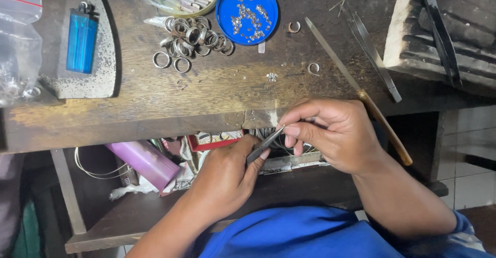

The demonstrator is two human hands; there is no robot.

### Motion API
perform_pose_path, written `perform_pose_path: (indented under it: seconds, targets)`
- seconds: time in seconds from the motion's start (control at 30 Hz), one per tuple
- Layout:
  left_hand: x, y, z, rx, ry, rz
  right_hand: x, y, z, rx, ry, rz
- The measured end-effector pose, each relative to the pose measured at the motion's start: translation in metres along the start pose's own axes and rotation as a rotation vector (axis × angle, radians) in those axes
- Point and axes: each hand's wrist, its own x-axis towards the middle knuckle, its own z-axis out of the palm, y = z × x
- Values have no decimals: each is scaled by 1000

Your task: Filing the edges of small metal rings using a hand file while holding them with pliers at a jewelry workbench.

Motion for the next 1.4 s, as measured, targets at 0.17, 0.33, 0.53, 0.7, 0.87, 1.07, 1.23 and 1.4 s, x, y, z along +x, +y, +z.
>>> perform_pose_path:
  seconds: [0.17, 0.33, 0.53, 0.7, 0.87, 1.07, 1.23, 1.4]
  targets:
    - [-1, 1, -1, 19, -11, 7, -1, 1, 1, 36, -13, -63]
    - [-1, 1, -1, 17, -5, 13, 0, -1, 2, 30, -27, -97]
    - [-1, 1, -1, 18, 0, 27, 0, 0, 2, 14, -21, -101]
    - [-1, 1, -1, 8, 17, 48, 0, -2, 3, -4, -12, -122]
    - [-1, 1, 0, 8, 13, 41, 0, 0, 3, 11, -9, -119]
    - [-1, -7, 4, -13, -35, -23, 1, -11, -3, -118, 47, -146]
    - [6, -12, 11, -9, -103, -165, -4, -18, -43, -935, 265, -417]
    - [10, -10, 15, -55, -192, -263, -18, 6, -54, -1294, 312, -196]
